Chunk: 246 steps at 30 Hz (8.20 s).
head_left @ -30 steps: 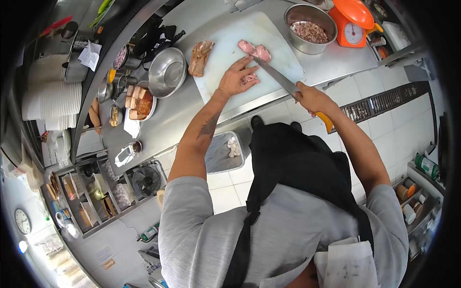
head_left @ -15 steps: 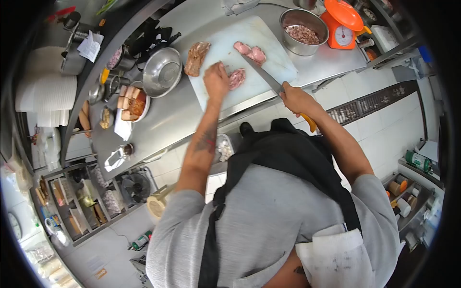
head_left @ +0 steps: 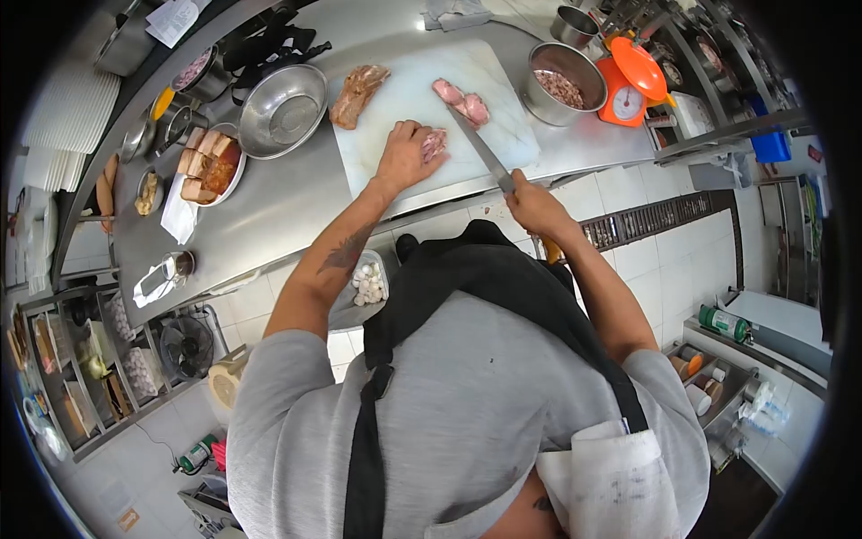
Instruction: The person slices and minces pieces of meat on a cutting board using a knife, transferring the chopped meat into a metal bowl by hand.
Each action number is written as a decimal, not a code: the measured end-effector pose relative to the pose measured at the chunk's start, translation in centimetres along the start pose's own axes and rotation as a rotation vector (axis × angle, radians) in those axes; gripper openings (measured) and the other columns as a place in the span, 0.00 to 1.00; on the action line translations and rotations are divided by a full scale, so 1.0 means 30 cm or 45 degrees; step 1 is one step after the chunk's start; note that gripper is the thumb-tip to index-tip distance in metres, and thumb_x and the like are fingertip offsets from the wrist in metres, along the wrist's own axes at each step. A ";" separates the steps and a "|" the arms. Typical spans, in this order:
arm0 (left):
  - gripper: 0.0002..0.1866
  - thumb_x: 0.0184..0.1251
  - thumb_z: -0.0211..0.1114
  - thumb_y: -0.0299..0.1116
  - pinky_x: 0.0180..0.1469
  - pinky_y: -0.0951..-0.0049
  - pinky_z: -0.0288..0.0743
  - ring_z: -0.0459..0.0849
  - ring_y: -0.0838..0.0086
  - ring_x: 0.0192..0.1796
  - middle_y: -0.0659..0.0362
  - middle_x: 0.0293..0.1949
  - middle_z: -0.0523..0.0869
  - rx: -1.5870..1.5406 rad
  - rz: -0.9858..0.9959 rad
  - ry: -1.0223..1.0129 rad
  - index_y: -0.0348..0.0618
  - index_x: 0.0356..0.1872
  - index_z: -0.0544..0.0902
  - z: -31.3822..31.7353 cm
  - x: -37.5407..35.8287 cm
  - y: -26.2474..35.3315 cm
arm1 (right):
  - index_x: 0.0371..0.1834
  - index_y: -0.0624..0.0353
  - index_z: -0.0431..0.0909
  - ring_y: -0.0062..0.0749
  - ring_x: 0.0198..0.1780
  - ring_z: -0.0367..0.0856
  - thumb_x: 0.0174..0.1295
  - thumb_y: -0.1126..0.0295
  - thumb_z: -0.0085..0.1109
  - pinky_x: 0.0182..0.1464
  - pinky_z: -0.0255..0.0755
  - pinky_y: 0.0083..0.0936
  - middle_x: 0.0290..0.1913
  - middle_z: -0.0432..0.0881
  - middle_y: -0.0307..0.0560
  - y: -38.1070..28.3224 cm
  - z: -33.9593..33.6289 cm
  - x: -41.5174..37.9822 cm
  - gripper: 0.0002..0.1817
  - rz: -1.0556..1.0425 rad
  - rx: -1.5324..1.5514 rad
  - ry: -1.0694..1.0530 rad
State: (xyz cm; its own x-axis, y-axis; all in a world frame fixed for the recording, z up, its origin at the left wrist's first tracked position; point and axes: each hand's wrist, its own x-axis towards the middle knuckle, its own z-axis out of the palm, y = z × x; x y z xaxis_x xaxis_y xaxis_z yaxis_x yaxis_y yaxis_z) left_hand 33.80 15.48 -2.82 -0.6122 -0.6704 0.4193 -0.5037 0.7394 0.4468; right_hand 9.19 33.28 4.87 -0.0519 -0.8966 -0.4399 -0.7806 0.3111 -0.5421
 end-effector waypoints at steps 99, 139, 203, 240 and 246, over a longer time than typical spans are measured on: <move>0.09 0.58 0.73 0.32 0.55 0.55 0.78 0.82 0.54 0.49 0.53 0.41 0.87 -0.181 -0.040 0.163 0.42 0.37 0.87 0.040 0.018 -0.035 | 0.64 0.72 0.69 0.68 0.44 0.90 0.66 0.76 0.52 0.49 0.84 0.56 0.41 0.88 0.75 -0.217 -0.074 -0.040 0.22 -0.175 -0.468 -0.047; 0.08 0.60 0.73 0.30 0.52 0.58 0.82 0.85 0.55 0.48 0.52 0.42 0.87 -0.188 -0.075 0.212 0.40 0.39 0.88 0.033 -0.027 -0.031 | 0.71 0.71 0.67 0.67 0.45 0.90 0.67 0.76 0.53 0.49 0.84 0.54 0.41 0.88 0.73 -0.206 -0.008 -0.013 0.27 -0.163 -0.475 -0.086; 0.12 0.52 0.77 0.32 0.56 0.56 0.80 0.83 0.54 0.48 0.53 0.39 0.84 -0.242 -0.372 0.508 0.42 0.37 0.85 -0.031 -0.075 -0.007 | 0.61 0.66 0.67 0.77 0.45 0.88 0.71 0.75 0.42 0.54 0.80 0.63 0.44 0.87 0.80 -0.305 0.040 0.164 0.17 -0.018 -0.234 -0.126; 0.16 0.53 0.77 0.35 0.59 0.55 0.76 0.81 0.54 0.54 0.54 0.45 0.85 -0.139 -0.233 0.195 0.42 0.41 0.84 -0.016 -0.081 -0.008 | 0.62 0.69 0.68 0.71 0.43 0.89 0.69 0.76 0.45 0.48 0.82 0.60 0.41 0.87 0.76 -0.295 -0.057 0.002 0.19 -0.129 -0.401 -0.140; 0.10 0.52 0.74 0.27 0.55 0.56 0.80 0.82 0.54 0.49 0.54 0.41 0.84 -0.221 -0.120 0.273 0.41 0.37 0.85 -0.002 -0.078 -0.033 | 0.63 0.69 0.68 0.74 0.48 0.88 0.69 0.76 0.46 0.53 0.80 0.63 0.43 0.87 0.78 -0.226 0.060 0.016 0.19 -0.084 -0.390 -0.151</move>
State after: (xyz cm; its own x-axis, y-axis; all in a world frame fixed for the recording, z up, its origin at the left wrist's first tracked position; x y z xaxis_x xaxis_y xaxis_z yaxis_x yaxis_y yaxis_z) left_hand 35.77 16.31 -4.18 -0.4156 -0.7473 0.5184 -0.4292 0.6637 0.6127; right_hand 15.57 31.31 7.04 0.0635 -0.8632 -0.5008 -0.9317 0.1285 -0.3397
